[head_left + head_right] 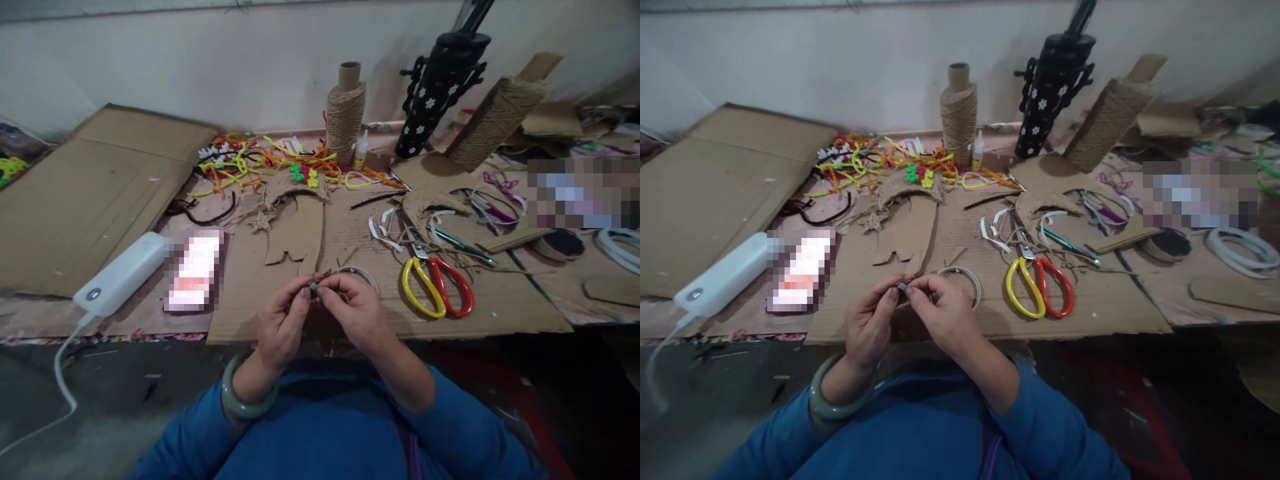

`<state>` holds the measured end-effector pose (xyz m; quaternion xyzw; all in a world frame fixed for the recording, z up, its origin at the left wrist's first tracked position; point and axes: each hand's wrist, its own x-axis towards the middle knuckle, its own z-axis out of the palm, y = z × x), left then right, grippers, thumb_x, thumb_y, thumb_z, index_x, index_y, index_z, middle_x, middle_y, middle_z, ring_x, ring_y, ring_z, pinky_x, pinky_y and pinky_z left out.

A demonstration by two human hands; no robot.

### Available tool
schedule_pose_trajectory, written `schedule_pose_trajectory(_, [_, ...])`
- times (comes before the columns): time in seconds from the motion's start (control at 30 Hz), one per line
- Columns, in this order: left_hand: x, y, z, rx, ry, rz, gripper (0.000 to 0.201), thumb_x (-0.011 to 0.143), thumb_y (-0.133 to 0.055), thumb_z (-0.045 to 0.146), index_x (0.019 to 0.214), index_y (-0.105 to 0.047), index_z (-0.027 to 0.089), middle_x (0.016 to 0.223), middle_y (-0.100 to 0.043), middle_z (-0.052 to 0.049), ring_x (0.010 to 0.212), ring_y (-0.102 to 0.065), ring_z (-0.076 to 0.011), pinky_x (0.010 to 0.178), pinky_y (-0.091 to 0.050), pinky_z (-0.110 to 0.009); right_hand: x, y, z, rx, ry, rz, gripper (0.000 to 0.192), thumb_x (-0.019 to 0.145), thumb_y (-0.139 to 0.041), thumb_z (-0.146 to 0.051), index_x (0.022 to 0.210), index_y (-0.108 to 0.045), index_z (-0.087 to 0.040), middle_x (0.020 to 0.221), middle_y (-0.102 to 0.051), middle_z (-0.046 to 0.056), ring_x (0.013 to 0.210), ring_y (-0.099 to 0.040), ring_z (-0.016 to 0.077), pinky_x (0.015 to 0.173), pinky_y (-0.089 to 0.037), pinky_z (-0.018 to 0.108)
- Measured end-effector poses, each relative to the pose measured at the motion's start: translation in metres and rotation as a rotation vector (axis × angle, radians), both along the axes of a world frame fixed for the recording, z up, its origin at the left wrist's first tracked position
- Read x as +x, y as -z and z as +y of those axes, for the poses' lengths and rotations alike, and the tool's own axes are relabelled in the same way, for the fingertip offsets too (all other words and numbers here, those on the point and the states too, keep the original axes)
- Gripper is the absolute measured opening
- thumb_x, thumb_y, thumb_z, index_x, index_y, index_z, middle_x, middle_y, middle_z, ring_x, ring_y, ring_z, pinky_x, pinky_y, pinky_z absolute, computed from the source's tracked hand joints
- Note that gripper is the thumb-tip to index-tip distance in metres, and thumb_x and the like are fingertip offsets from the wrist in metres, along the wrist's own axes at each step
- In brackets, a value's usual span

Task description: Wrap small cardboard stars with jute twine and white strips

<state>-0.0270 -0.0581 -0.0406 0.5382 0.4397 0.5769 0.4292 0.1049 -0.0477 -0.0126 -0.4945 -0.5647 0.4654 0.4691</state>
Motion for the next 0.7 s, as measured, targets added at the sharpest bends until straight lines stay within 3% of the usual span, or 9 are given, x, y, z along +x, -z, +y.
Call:
schedule_pose_trajectory(0.33, [0.0025, -0.0047, 0.0032, 0.0, -0.039, 0.045, 0.017, 0.082, -0.063, 0.02, 0.096, -0.072, 0.025, 0.098, -0.075, -0.002, 0.092, -0.069, -0.0138, 0.084, -0.055, -0.023, 0.0003, 0.0016, -0.001, -0.028, 0.001, -0.017, 0.014, 0.078, -0.055, -0.028, 0.074, -0.066, -0.019, 0.071, -0.07, 0.001, 0.067, -0.063, 0.0139, 0.061, -0.047, 0.024])
schedule_pose_trajectory(0.6, [0.0026, -0.005, 0.0003, 0.099, -0.18, 0.281, 0.015, 0.083, -0.06, 0.021, 0.093, -0.072, 0.021, 0.09, -0.076, -0.003, 0.082, -0.071, -0.0141, 0.076, -0.057, -0.023, 0.0027, 0.0016, -0.0052, -0.046, -0.09, -0.024, 0.023, 0.085, -0.05, -0.031, 0.083, -0.07, -0.02, 0.074, -0.07, 0.001, 0.068, -0.063, 0.0137, 0.061, -0.047, 0.024])
schedule_pose_trajectory(0.7, [0.0031, -0.0043, -0.0006, 0.152, -0.204, 0.377, 0.016, 0.084, -0.059, 0.021, 0.094, -0.071, 0.02, 0.091, -0.076, -0.004, 0.082, -0.072, -0.0151, 0.075, -0.058, -0.024, 0.004, -0.0011, -0.0064, 0.033, -0.07, -0.143, 0.022, 0.084, -0.049, -0.027, 0.083, -0.07, -0.02, 0.075, -0.071, 0.003, 0.069, -0.063, 0.0154, 0.063, -0.049, 0.027])
